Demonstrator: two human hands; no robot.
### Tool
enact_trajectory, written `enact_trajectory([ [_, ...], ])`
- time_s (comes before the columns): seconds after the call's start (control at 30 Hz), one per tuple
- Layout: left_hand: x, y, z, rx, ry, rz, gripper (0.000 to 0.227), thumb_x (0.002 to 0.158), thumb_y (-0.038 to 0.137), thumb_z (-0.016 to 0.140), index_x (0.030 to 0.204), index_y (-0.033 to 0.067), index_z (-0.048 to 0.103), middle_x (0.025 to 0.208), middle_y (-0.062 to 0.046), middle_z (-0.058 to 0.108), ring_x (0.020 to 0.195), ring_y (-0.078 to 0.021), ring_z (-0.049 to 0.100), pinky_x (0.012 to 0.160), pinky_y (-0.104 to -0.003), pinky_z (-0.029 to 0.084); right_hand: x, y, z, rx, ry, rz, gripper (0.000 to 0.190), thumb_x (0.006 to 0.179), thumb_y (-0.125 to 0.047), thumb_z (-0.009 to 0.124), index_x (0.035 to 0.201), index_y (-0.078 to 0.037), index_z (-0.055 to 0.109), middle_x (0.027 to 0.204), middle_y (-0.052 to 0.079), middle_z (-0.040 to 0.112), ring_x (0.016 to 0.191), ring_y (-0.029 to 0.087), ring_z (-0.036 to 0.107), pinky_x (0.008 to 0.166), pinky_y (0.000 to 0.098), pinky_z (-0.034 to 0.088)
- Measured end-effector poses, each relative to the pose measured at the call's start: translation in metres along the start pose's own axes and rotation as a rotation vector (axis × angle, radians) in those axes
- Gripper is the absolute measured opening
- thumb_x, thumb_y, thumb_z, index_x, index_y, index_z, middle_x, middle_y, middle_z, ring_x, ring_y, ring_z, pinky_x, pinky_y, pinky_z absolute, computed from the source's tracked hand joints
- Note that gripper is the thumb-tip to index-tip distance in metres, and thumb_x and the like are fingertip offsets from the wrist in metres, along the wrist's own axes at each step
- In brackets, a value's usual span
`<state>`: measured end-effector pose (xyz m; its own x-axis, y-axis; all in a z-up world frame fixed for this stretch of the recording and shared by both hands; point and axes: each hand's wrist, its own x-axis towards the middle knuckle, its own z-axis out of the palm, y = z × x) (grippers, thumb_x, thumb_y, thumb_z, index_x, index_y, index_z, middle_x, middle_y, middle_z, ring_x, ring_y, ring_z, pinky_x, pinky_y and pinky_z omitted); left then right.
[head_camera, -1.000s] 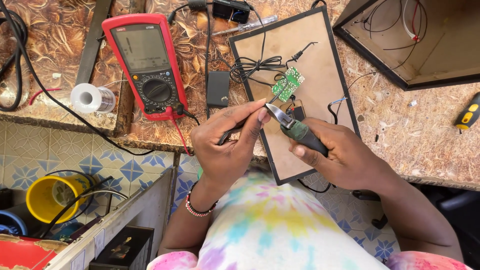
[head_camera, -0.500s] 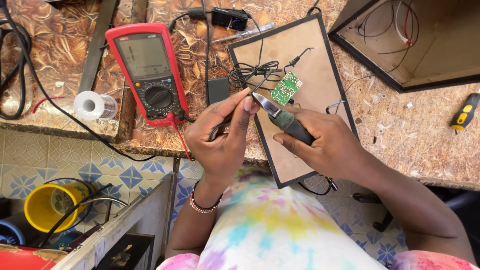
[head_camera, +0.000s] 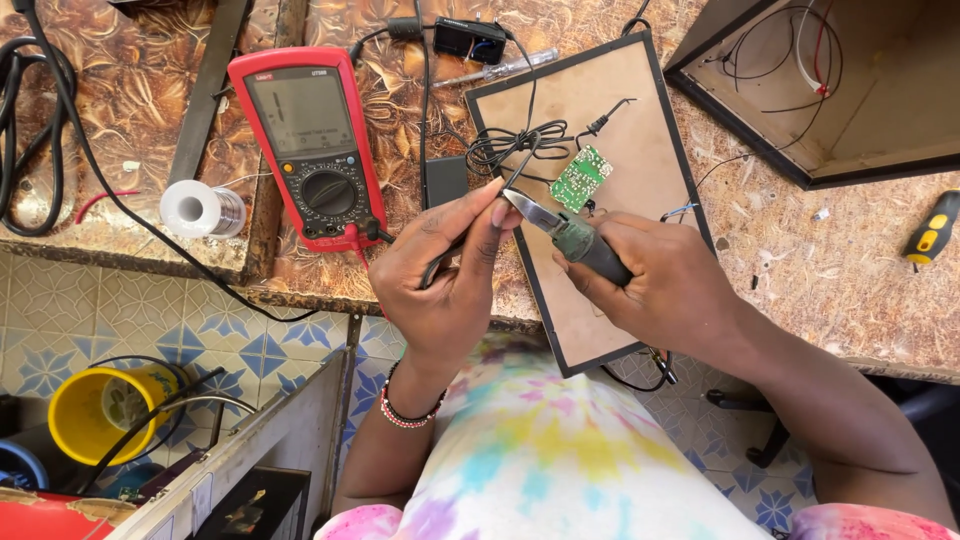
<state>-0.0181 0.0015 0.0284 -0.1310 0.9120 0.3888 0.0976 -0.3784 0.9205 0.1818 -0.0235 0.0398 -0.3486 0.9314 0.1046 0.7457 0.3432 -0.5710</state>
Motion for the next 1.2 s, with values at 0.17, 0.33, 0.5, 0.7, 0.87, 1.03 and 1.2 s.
enact_trajectory([
  [0.17,0.005,-0.015,-0.002,-0.076,0.048,-0.037,0.022,0.098,0.017,0.073,0.115,0.0034,0.072,0.100,-0.015,0.078,0.078,-0.0164,0.079,0.070,-0.023,0.069,0.019,0.006,-0.003,0.051,-0.172,0.239,0.041,0.097,-0.035,0.074,0.070,-0.011,0.056,0.062,0.002,0.055,0.049,0.015,0.047,0.043,0.0334,0.037],
  [0.33,0.017,-0.016,-0.003,-0.296,0.066,-0.270,0.031,0.098,0.022,0.068,0.117,-0.0030,0.070,0.102,-0.018,0.077,0.087,-0.0225,0.079,0.078,-0.029,0.071,0.046,-0.017,-0.021,0.240,-0.243,0.356,0.036,0.092,-0.049,0.066,0.083,-0.015,0.072,0.057,-0.002,0.057,0.043,0.010,0.044,0.040,0.0268,0.030],
  [0.5,-0.001,-0.009,-0.027,-0.086,-0.075,-0.117,0.018,0.105,0.032,0.064,0.117,0.0216,0.072,0.106,0.000,0.072,0.055,0.0027,0.036,0.045,-0.014,0.022,0.012,-0.026,-0.020,0.090,-0.029,0.092,0.040,0.097,-0.040,0.063,0.077,-0.006,0.065,0.085,0.005,0.069,0.053,0.013,0.052,0.043,0.0291,0.042],
  [0.7,-0.021,0.022,-0.031,-0.201,-0.125,-0.089,0.018,0.096,0.015,0.075,0.114,0.0107,0.074,0.101,-0.011,0.078,0.072,-0.0076,0.070,0.053,-0.016,0.049,-0.028,-0.028,-0.019,-0.192,0.185,-0.134,0.024,0.084,-0.015,0.085,0.098,0.003,0.076,0.142,0.020,0.065,0.116,0.034,0.071,0.094,0.0424,0.059],
  [0.87,-0.018,0.040,-0.028,0.008,-0.243,0.066,0.019,0.095,0.008,0.074,0.114,0.0088,0.074,0.101,-0.011,0.076,0.084,-0.0179,0.077,0.077,-0.025,0.063,-0.037,-0.039,-0.029,-0.207,0.305,-0.183,0.006,0.089,0.002,0.076,0.092,0.007,0.075,0.131,0.027,0.068,0.103,0.036,0.072,0.090,0.0407,0.059],
  [1.03,-0.018,0.046,-0.021,-0.054,-0.281,0.053,0.016,0.097,0.010,0.072,0.113,0.0096,0.075,0.101,-0.010,0.074,0.081,-0.0178,0.074,0.074,-0.026,0.060,-0.048,-0.033,-0.029,-0.186,0.378,-0.196,0.016,0.088,-0.005,0.079,0.079,0.005,0.070,0.104,0.024,0.072,0.088,0.033,0.071,0.079,0.0414,0.056],
  [1.2,-0.010,0.053,-0.026,0.048,-0.326,0.066,0.026,0.095,0.025,0.073,0.119,0.0159,0.073,0.104,-0.006,0.058,0.096,-0.0194,0.062,0.089,-0.033,0.052,-0.057,-0.026,-0.026,-0.150,0.421,-0.190,0.021,0.085,-0.001,0.078,0.072,0.007,0.064,0.097,0.027,0.068,0.078,0.036,0.066,0.073,0.0440,0.056],
])
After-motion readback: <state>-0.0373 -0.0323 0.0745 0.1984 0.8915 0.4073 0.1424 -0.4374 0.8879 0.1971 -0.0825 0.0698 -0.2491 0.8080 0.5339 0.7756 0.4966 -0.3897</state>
